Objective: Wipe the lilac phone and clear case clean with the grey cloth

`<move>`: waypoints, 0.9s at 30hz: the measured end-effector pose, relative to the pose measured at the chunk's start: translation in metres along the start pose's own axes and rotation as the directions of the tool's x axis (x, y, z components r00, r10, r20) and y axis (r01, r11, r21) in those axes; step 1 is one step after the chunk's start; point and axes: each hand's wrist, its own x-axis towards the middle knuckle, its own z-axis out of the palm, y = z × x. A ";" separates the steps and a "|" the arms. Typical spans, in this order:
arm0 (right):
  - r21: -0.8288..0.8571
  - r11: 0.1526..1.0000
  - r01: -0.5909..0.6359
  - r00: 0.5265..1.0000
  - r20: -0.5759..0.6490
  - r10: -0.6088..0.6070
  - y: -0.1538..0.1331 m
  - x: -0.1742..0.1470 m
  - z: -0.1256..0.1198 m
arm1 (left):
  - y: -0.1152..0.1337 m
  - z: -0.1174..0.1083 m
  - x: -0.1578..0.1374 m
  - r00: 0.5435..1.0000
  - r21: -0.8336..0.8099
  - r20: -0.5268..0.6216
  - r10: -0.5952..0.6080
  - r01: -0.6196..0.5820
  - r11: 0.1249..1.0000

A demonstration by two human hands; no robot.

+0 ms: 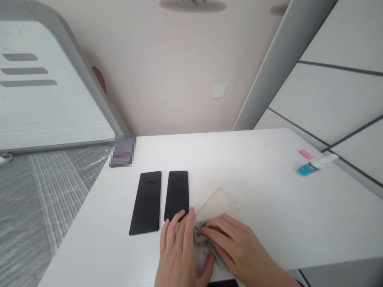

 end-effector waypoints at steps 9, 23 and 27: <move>-0.168 0.979 0.118 0.991 -0.035 -0.126 0.025 0.014 0.000 | -0.002 0.001 -0.006 0.996 -0.067 0.067 -0.058 0.063 0.996; -0.059 0.989 0.134 0.991 0.026 -0.132 0.014 0.028 -0.007 | 0.002 -0.002 -0.007 0.979 -0.137 0.138 -0.149 0.168 0.976; -0.050 0.989 0.142 0.989 -0.029 -0.144 0.027 0.022 -0.024 | 0.004 -0.002 -0.009 0.986 -0.100 0.113 -0.123 0.134 0.986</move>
